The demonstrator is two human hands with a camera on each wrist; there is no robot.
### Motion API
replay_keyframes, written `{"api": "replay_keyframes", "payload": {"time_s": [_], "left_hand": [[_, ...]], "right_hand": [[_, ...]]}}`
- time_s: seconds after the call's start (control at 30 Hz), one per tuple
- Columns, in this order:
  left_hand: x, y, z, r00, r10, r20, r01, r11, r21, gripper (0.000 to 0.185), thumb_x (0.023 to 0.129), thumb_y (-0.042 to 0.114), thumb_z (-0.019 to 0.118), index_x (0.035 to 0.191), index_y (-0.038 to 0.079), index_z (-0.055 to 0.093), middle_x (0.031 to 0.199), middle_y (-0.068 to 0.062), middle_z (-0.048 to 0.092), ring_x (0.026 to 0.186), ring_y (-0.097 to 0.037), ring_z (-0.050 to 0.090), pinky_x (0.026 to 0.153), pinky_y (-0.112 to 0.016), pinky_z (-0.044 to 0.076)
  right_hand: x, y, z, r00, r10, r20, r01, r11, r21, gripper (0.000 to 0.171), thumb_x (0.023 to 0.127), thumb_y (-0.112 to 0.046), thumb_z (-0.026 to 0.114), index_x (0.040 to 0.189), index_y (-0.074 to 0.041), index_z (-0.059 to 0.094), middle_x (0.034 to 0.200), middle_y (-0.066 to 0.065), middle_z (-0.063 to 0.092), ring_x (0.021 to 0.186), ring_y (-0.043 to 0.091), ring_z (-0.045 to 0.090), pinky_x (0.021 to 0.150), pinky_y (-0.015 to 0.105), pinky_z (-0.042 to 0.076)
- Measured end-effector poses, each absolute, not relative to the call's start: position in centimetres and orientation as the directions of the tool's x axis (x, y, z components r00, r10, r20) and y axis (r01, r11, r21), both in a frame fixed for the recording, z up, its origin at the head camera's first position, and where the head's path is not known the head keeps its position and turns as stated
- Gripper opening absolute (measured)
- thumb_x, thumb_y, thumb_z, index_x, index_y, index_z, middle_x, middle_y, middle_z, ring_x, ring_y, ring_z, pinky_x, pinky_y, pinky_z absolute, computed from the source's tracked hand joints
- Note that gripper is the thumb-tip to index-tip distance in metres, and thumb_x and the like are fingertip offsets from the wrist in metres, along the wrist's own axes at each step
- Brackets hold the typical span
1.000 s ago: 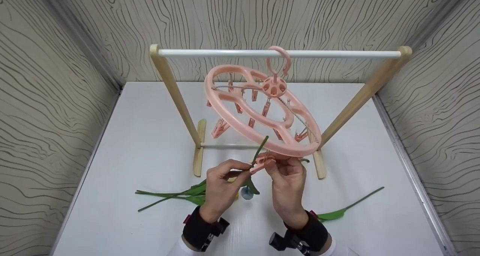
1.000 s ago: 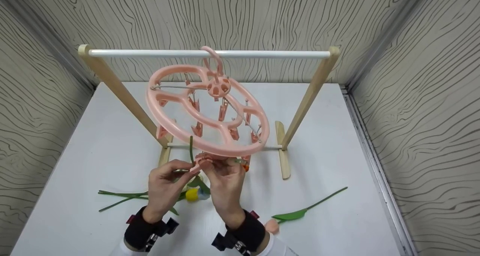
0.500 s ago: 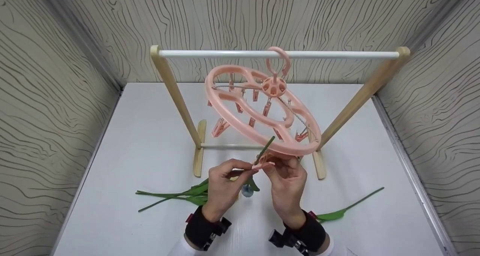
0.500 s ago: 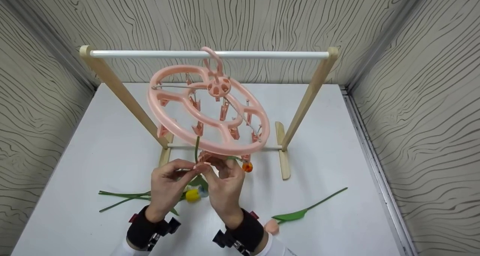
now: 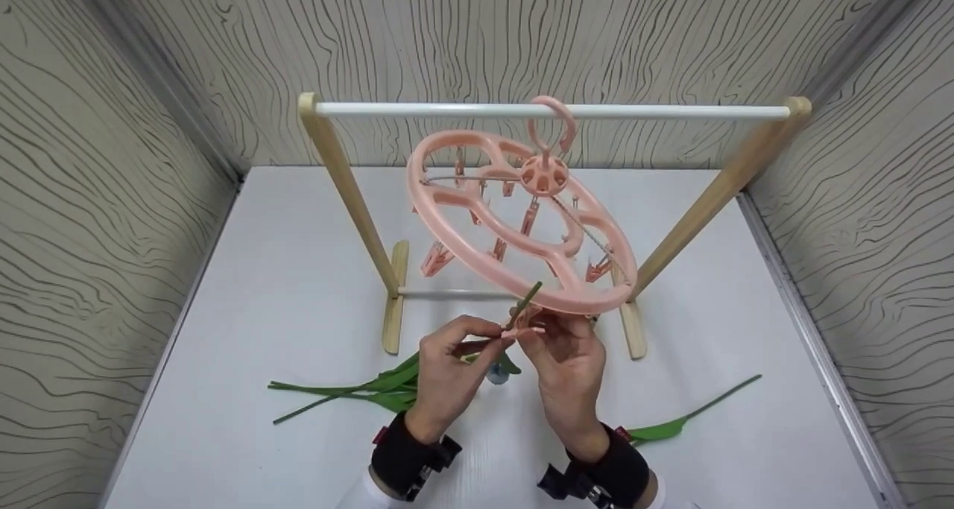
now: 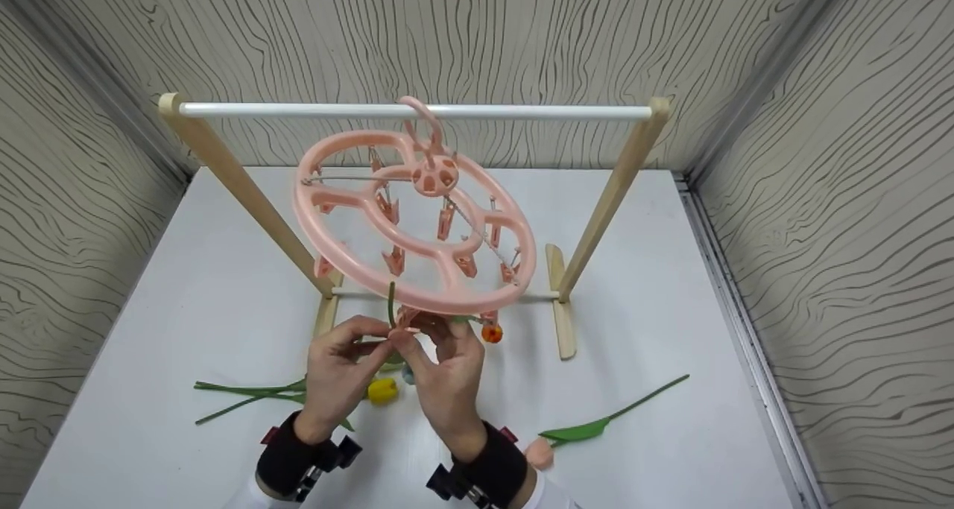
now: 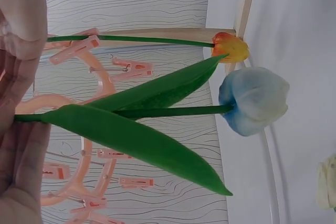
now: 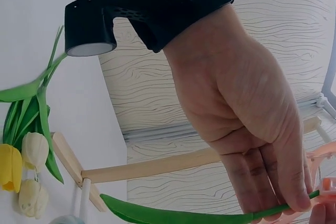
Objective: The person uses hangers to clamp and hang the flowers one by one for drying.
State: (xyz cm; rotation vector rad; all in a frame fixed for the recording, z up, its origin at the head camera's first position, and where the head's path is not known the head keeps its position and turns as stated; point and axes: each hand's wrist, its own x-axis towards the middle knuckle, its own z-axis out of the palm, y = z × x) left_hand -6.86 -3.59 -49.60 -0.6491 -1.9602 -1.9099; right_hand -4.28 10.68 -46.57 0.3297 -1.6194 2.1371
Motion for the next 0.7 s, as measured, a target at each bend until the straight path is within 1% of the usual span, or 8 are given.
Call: {"api": "replay_keyframes", "payload": {"time_s": [0.27,0.37,0.43,0.5,0.63,0.7], "left_hand": [[-6.7,-3.7,-50.2,-0.854,0.111,0.508,0.513,0.023,0.858,0.009,0.091,0.003,0.081,0.099,0.006,0.077,0.094,-0.011,0.079,0.093,-0.008,0.075,0.077,-0.033,0.069],[-6.7,-3.6,-50.6,-0.849,0.113,0.516,0.522,0.026,0.853,0.009,0.091,0.002,0.081,0.098,0.007,0.077,0.093,-0.011,0.078,0.092,-0.008,0.075,0.076,-0.032,0.069],[-6.8,-3.6,-50.9,-0.845,0.114,0.523,0.529,0.031,0.848,0.010,0.091,0.001,0.081,0.098,0.008,0.076,0.092,-0.010,0.078,0.091,-0.008,0.075,0.076,-0.032,0.069],[-6.8,-3.5,-51.1,-0.844,0.113,0.525,0.532,0.037,0.846,0.011,0.091,0.001,0.081,0.097,0.008,0.076,0.092,-0.010,0.078,0.091,-0.008,0.075,0.077,-0.032,0.069],[-6.8,-3.5,-51.4,-0.850,0.111,0.516,0.523,0.044,0.851,0.011,0.090,0.003,0.082,0.098,0.008,0.076,0.093,-0.010,0.078,0.091,-0.008,0.075,0.077,-0.032,0.069],[-6.8,-3.5,-51.5,-0.854,0.109,0.509,0.515,0.041,0.856,0.010,0.090,0.004,0.082,0.098,0.008,0.076,0.093,-0.010,0.078,0.090,-0.008,0.075,0.076,-0.032,0.069]], "right_hand": [[-2.6,11.1,-47.8,-0.896,0.167,0.411,-0.443,-0.293,-0.848,0.047,0.093,0.023,0.060,0.136,0.004,0.059,0.127,0.004,0.069,0.119,0.013,0.071,0.102,0.025,0.061],[-1.4,11.4,-48.4,-0.904,0.175,0.391,-0.426,-0.270,-0.863,0.044,0.093,0.024,0.059,0.134,0.007,0.059,0.128,0.005,0.070,0.120,0.014,0.071,0.103,0.027,0.060],[-0.7,11.9,-48.7,-0.911,0.186,0.369,-0.407,-0.249,-0.879,0.039,0.094,0.023,0.058,0.130,0.009,0.058,0.125,0.005,0.070,0.117,0.015,0.072,0.103,0.027,0.061],[-0.1,12.3,-49.0,-0.920,0.218,0.326,-0.371,-0.214,-0.904,0.031,0.096,0.021,0.058,0.125,0.010,0.059,0.117,0.005,0.072,0.110,0.015,0.074,0.098,0.026,0.063],[0.9,13.4,-49.3,-0.931,0.309,0.194,-0.247,-0.146,-0.958,0.020,0.099,0.014,0.060,0.116,0.005,0.064,0.102,0.002,0.073,0.092,0.014,0.075,0.088,0.024,0.066],[1.2,14.1,-49.6,-0.927,0.343,0.150,-0.199,-0.113,-0.974,0.017,0.100,0.011,0.060,0.113,0.002,0.065,0.097,-0.001,0.073,0.087,0.013,0.075,0.084,0.023,0.066]]}}
